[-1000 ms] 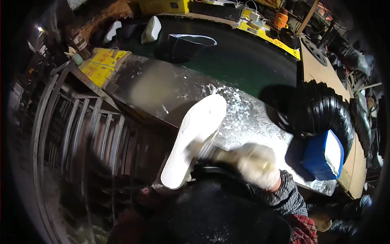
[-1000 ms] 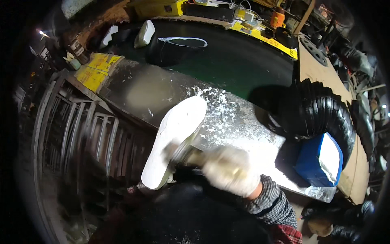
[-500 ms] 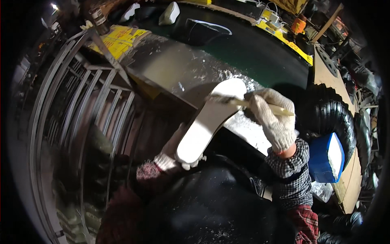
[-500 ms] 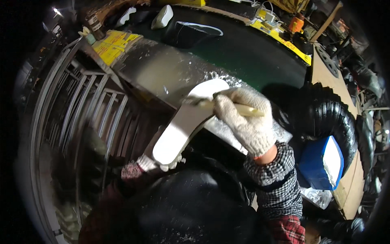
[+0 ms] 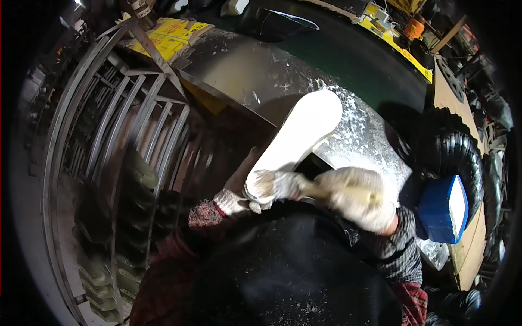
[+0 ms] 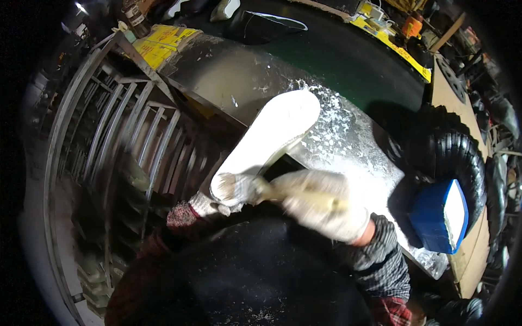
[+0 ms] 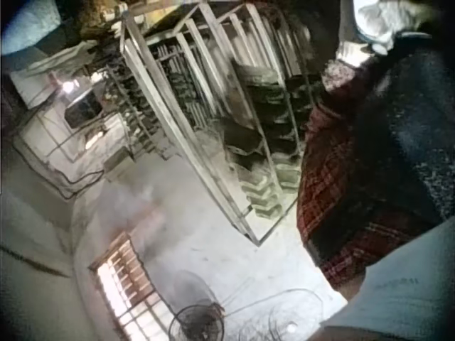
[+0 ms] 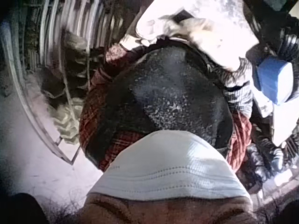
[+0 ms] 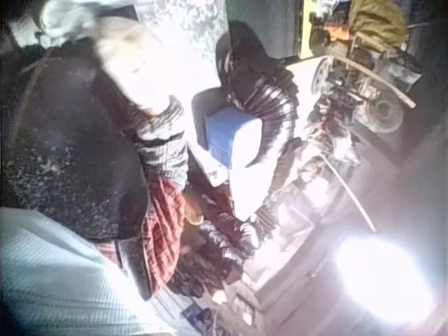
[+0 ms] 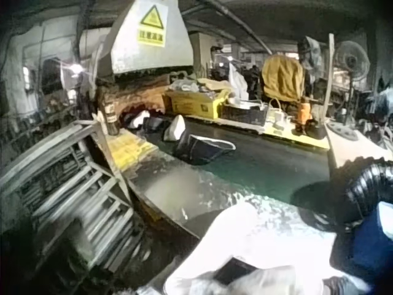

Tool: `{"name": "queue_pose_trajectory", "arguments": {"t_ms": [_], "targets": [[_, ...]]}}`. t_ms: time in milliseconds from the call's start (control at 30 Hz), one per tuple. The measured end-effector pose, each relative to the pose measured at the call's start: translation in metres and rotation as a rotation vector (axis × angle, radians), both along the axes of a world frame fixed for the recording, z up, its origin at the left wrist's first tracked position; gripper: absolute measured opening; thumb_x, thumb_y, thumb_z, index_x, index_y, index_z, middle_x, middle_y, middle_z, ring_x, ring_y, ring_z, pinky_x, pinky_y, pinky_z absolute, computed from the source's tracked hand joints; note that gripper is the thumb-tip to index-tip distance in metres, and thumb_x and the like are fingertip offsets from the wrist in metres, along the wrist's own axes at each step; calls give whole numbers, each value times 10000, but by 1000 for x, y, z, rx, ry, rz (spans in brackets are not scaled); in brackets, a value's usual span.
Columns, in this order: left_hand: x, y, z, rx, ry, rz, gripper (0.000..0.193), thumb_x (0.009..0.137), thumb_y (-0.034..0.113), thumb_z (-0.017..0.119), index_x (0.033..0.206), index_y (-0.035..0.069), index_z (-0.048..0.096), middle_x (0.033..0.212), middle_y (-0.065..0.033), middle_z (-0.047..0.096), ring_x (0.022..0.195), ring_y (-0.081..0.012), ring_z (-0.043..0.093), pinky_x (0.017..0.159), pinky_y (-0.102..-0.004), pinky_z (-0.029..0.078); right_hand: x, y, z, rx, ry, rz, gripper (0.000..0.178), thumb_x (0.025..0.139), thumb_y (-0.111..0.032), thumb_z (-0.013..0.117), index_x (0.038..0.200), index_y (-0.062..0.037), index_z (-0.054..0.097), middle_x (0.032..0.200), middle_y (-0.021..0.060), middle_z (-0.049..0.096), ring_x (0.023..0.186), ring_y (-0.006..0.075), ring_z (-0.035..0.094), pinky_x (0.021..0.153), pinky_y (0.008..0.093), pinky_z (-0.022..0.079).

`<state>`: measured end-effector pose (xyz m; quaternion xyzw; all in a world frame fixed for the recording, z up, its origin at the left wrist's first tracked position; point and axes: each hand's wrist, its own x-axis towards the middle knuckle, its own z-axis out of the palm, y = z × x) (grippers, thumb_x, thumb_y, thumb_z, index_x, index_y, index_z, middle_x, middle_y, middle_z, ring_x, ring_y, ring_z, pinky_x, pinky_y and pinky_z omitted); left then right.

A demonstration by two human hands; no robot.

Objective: Applying adhesive to shoe soles and components using a brush on a factory conveyor line.

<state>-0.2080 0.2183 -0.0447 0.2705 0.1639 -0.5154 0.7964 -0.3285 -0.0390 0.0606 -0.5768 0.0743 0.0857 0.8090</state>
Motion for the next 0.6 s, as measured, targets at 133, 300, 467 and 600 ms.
{"name": "queue_pose_trajectory", "arguments": {"t_ms": [133,300,467,600], "targets": [[-7,18,6,-88,-15,-30,690,947,629,361,1266,45,543,935,-190,677,734,-329,681,655,-462,583,31,-61,1,-869,-406,-290,283,946,-201,593,1106,29,634,970,96,686,830,134,635,751,255,506],[-1,34,-43,-250,-45,-83,614,967,563,400,1296,59,525,1005,-188,660,746,-317,675,645,-444,570,50,-61,-4,-1065,-446,-260,306,859,-79,637,1142,28,599,961,109,632,836,202,613,738,277,491],[1,41,-24,-189,277,85,631,959,567,415,1337,67,484,1113,-213,623,867,-345,659,663,-471,554,20,-26,12,-1379,-913,-78,301,804,-106,664,1102,-64,660,833,87,623,690,246,605,562,353,482],[26,9,33,53,-36,-59,557,959,557,429,1239,96,568,891,-196,670,546,-268,615,401,-305,454,31,-16,23,-1398,-817,-186,337,817,-139,652,1146,-74,616,808,94,595,669,262,592,535,358,486]]}}
